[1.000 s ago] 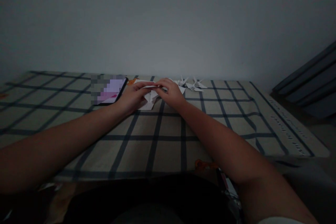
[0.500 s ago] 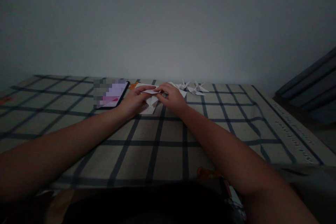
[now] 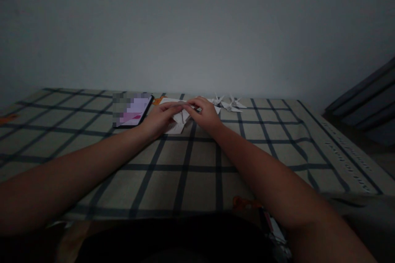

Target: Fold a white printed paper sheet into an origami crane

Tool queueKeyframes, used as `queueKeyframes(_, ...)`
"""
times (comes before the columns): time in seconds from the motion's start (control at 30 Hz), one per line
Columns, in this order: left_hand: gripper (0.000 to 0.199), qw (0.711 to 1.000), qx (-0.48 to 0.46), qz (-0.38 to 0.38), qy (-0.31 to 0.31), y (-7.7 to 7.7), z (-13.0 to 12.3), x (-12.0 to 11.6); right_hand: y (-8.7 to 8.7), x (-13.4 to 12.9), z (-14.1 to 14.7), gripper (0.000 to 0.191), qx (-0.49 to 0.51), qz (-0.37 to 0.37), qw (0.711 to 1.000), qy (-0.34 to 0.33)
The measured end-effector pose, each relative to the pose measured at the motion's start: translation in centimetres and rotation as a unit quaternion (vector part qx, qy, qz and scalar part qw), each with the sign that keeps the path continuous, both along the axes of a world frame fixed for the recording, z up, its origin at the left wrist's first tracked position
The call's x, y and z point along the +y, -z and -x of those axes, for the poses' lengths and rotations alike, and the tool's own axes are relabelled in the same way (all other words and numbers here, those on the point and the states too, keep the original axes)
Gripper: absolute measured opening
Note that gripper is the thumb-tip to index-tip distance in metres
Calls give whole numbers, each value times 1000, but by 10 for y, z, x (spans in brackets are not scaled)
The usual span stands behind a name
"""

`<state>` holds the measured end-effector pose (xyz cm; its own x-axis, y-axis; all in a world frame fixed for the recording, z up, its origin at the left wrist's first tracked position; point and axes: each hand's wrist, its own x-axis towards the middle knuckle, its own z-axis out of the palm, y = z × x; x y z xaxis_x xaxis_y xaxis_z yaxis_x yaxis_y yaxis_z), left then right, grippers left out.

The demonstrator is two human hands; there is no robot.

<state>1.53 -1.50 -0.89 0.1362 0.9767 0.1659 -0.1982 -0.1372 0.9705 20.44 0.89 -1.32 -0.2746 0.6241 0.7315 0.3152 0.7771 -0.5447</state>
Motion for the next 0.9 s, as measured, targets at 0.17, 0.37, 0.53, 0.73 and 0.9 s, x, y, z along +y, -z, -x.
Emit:
queueKeyframes(0.17,31,998,-60,17,2,6,1,6,0,-3,-2,40,9,124,992,-27)
queueKeyframes(0.37,42,999,-37,-4,-36,-4,-2,-1,1,-1,-2,48,50,170,984,-26)
queueKeyframes(0.53,33,997,20,-34,-67,-6,-2,-2,1,2,-3,46,75,175,982,-19)
queueKeyframes(0.73,23,995,42,-55,-73,-5,-2,0,-4,-1,-6,46,42,171,984,-15)
queueKeyframes(0.9,22,997,30,-52,-50,-5,-2,-1,-5,0,-6,51,35,179,983,-7)
